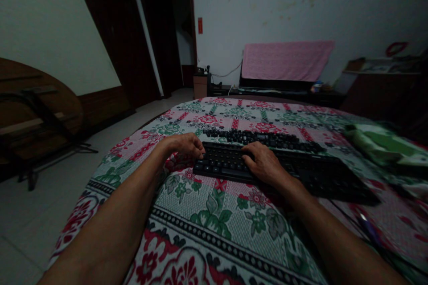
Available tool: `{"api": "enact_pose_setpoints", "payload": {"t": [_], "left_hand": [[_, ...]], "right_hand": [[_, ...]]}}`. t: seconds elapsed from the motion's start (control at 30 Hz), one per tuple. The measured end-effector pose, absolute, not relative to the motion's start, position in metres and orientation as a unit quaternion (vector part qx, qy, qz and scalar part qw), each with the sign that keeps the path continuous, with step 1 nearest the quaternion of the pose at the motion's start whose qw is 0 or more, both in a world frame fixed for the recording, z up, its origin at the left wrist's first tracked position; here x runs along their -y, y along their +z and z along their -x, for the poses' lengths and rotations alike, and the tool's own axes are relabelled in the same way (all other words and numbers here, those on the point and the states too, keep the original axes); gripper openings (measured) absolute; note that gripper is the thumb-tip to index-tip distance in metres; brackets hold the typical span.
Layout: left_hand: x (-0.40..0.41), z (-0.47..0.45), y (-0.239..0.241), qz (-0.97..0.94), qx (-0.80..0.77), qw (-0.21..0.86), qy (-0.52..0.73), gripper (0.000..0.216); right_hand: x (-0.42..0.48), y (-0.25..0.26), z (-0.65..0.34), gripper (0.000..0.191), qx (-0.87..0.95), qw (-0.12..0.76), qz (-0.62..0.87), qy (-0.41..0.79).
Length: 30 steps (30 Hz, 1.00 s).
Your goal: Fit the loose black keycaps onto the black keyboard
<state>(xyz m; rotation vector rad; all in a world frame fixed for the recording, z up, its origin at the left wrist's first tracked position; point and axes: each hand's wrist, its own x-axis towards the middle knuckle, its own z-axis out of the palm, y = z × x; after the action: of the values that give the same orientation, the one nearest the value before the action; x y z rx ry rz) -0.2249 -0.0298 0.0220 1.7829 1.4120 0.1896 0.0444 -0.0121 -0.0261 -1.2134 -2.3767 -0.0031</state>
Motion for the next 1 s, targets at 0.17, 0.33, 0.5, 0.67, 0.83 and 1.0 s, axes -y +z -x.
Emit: {"api": "enact_pose_setpoints", "payload": {"t": [0.17, 0.33, 0.5, 0.67, 0.83, 1.0], "left_hand": [[0.0297, 0.2248, 0.0225, -0.706, -0.566, 0.42, 0.067, 0.024], [0.0317, 0.2219, 0.0258, -0.704, -0.57, 0.419, 0.062, 0.021], [0.0312, 0.2206, 0.0251, -0.697, -0.582, 0.414, 0.057, 0.02], [0.0278, 0.2244, 0.0201, -0.699, -0.573, 0.422, 0.067, 0.022], [0.0289, 0.2245, 0.0213, -0.684, -0.59, 0.425, 0.056, 0.024], [0.0299, 0.2255, 0.0217, -0.67, -0.587, 0.45, 0.061, 0.027]], "right_hand": [[0.0126, -0.0258, -0.0442, 0.025, 0.867, 0.234, 0.439, -0.002], [0.0131, -0.0256, -0.0444, 0.024, 0.868, 0.234, 0.437, -0.004], [0.0134, -0.0264, -0.045, 0.025, 0.869, 0.235, 0.436, -0.004], [0.0126, -0.0264, -0.0446, 0.024, 0.867, 0.234, 0.44, -0.006], [0.0129, -0.0249, -0.0442, 0.024, 0.867, 0.229, 0.443, -0.007], [0.0143, -0.0244, -0.0441, 0.025, 0.865, 0.228, 0.446, -0.004]]}}
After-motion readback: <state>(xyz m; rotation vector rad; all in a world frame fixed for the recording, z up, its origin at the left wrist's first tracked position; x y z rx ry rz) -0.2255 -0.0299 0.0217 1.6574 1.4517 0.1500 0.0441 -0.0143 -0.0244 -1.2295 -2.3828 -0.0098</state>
